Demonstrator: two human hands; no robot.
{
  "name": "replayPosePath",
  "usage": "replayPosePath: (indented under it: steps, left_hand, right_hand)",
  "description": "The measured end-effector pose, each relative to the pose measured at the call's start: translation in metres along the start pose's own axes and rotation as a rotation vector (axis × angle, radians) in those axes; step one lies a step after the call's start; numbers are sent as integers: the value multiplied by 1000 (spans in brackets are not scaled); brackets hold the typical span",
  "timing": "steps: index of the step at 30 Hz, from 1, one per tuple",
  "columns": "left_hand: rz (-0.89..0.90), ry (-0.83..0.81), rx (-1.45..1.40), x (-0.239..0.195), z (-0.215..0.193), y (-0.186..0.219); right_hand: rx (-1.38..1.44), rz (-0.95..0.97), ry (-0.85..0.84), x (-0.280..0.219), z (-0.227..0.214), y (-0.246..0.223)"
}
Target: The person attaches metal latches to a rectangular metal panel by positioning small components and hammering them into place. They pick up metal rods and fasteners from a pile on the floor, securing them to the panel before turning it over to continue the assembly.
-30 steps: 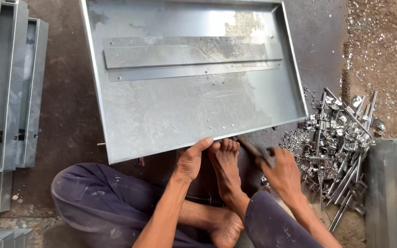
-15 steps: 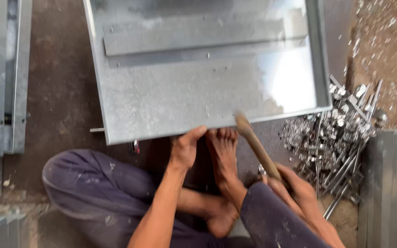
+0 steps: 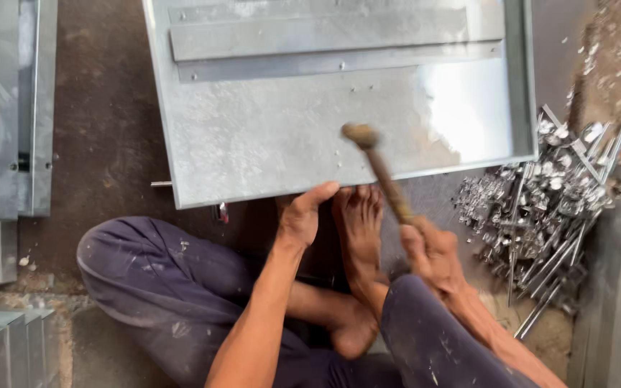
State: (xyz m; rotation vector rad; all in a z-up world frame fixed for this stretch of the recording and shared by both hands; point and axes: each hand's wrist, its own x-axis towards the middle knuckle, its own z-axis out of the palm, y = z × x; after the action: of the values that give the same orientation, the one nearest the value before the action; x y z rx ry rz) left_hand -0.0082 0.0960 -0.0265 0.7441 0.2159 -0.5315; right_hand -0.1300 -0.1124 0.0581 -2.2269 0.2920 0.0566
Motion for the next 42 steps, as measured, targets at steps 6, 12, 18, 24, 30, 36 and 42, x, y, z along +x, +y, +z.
replayPosePath:
  steps: [6,12,18,24,30,36,42]
  left_hand:
    - [-27,26,13,8,-5,1]
    - [39,65,-3,2,-2,-1]
    - [112,72,-36,0,14,2]
    - [76,11,-10,6,4,-3]
    - [-51,21,-24,5,6,3]
    - [-81,111,33,-5,53,48]
    - [-35,80,-91,8,119,92]
  right_hand:
    - [-4,210,-98,0,-4,-19]
    - [275,-136,98,-13,-8,-1]
    - [65,52,39,-3,-5,-15]
    - [-2,249,-15,-10,2,0]
    - [-269,292,41,-91,-9,111]
    - [-573,-88,267,-70,-17,118]
    - [-96,272,-87,138,62,24]
